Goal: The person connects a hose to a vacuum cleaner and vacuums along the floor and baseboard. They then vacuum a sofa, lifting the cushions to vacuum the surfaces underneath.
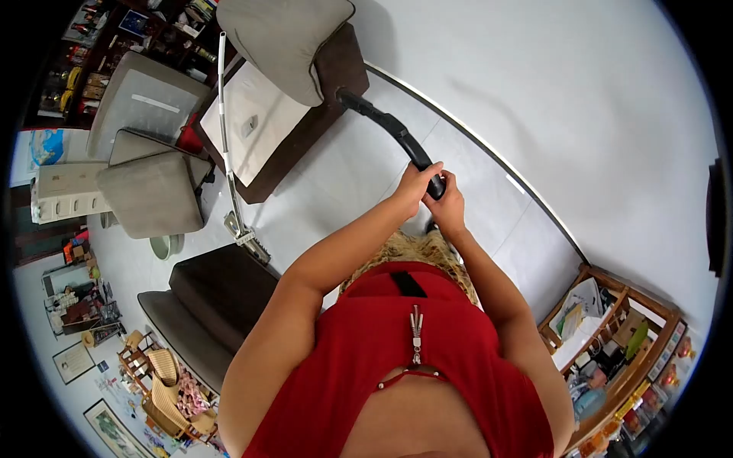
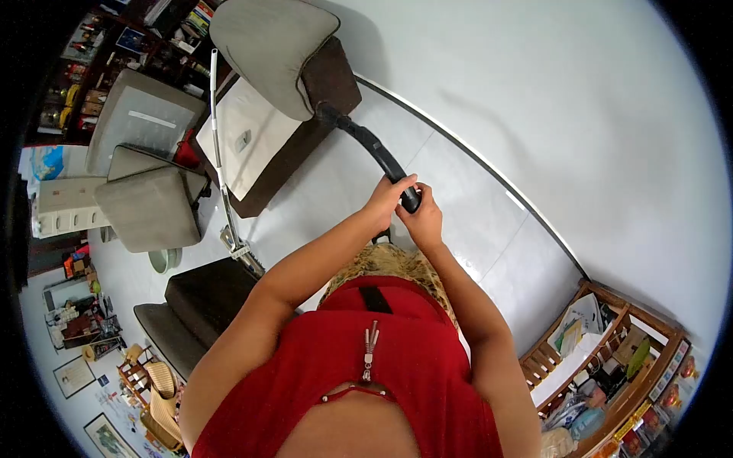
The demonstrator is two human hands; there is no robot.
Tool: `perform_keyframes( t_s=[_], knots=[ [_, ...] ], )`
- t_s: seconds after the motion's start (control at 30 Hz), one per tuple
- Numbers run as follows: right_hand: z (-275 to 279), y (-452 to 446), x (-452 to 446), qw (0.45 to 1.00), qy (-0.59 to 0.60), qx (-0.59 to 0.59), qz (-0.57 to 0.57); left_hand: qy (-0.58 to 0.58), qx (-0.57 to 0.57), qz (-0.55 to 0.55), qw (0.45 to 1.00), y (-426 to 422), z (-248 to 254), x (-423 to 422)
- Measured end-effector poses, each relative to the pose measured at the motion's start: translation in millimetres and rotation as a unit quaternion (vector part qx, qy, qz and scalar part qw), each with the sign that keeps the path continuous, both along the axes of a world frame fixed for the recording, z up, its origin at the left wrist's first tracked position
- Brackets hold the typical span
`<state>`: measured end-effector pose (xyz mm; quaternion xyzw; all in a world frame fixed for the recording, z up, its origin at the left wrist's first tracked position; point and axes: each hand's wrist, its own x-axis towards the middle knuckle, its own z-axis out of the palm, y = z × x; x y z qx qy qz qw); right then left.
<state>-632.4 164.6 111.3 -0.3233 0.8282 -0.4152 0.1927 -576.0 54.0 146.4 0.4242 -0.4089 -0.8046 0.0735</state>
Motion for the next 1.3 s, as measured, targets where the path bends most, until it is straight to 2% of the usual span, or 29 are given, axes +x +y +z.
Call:
perform_keyframes(
  t_s=[0.23,0.37,0.43,0.6,0.8,1.03,1.2,1.3],
  knots=[
    [-15.2,-49.4,-7.4,0.999,-0.052,-0.001,-0.008,0.004,0.006,-0.011,1.0,-47.1,-21.6,-7.9],
    [-19.5,-78.2,-15.2,0.996,-0.063,0.047,-0.037,0.014,0.027,0.068,0.997,-82.0,-67.0,-26.3],
    [-31.2,-91.0,-16.7,0.995,-0.075,0.05,-0.052,-0.015,0.031,0.108,0.994,-108.8,-60.5,-35.9],
    [-52.7,-124.6,-35.0,0.989,-0.101,0.089,-0.063,-0.025,0.109,0.15,0.982,-151.6,-82.0,-58.2],
    [-78.5,-168.8,-51.2,0.992,-0.084,0.061,-0.075,-0.059,0.08,0.124,0.987,-198.4,-107.7,-86.7],
    [-112.9,-211.8,-54.4,0.973,-0.185,0.031,-0.131,-0.076,0.0,0.068,0.995,-233.8,-124.8,-102.1],
    [-162.7,-224.9,-28.4,0.969,-0.2,0.056,-0.133,-0.088,0.036,0.038,0.995,-254.5,-190.7,-74.7],
    [-204.6,-225.1,4.0,0.974,-0.165,0.078,-0.132,-0.112,0.071,0.018,0.991,-259.3,-232.8,-42.0]
  ],
)
